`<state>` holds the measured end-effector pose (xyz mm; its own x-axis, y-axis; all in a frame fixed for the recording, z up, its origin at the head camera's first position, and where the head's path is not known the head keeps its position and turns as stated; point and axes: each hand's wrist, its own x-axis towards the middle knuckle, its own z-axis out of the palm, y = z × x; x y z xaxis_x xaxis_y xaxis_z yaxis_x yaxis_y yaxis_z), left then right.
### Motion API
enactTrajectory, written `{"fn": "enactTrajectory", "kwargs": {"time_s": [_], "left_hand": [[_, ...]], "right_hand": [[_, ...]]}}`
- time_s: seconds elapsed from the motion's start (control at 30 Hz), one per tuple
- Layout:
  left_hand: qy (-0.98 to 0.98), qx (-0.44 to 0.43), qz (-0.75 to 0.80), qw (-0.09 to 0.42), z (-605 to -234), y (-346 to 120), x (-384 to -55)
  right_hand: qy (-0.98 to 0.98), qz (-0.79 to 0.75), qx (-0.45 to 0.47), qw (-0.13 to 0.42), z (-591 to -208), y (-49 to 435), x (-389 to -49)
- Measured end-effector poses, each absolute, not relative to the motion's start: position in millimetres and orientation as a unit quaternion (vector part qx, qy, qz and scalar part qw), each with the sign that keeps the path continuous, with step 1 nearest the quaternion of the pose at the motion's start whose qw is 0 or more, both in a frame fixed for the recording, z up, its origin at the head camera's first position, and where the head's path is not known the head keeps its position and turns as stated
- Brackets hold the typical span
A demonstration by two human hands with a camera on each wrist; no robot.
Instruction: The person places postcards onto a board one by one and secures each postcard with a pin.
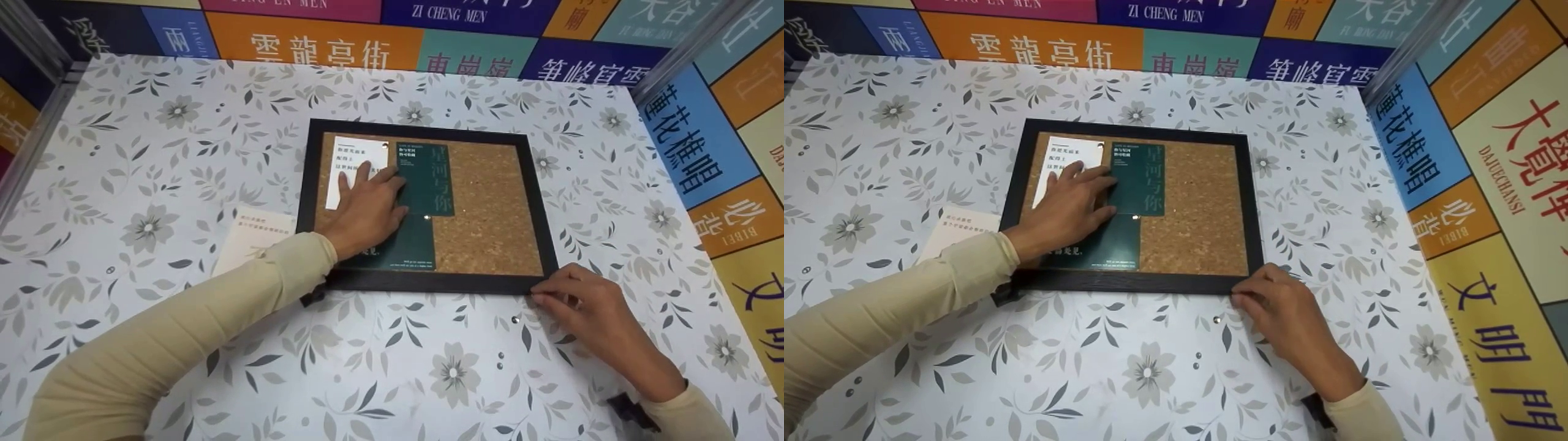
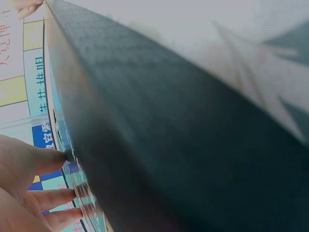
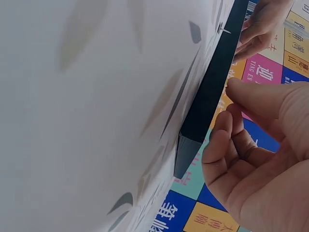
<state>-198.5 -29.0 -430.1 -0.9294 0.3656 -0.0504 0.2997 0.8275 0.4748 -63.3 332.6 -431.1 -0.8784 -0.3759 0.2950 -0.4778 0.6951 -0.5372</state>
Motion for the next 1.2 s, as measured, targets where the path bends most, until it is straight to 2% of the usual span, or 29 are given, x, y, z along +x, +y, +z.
{"fn": "enactTrajectory", "kwargs": {"time_s": [0.5, 0.63, 1.2], "left_hand": [[0.954, 0.17, 0.237, 0.076, -431, -28, -199], [0.953, 0.171, 0.241, 0.068, -438, -29, -202], [0.953, 0.173, 0.239, 0.072, -430, -29, -199]], "right_hand": [[-0.901, 0.351, 0.238, 0.092, -430, 326, -77], [-0.904, 0.351, 0.229, 0.089, -429, 324, -81], [-0.9, 0.384, 0.194, 0.069, -426, 315, -93]]}}
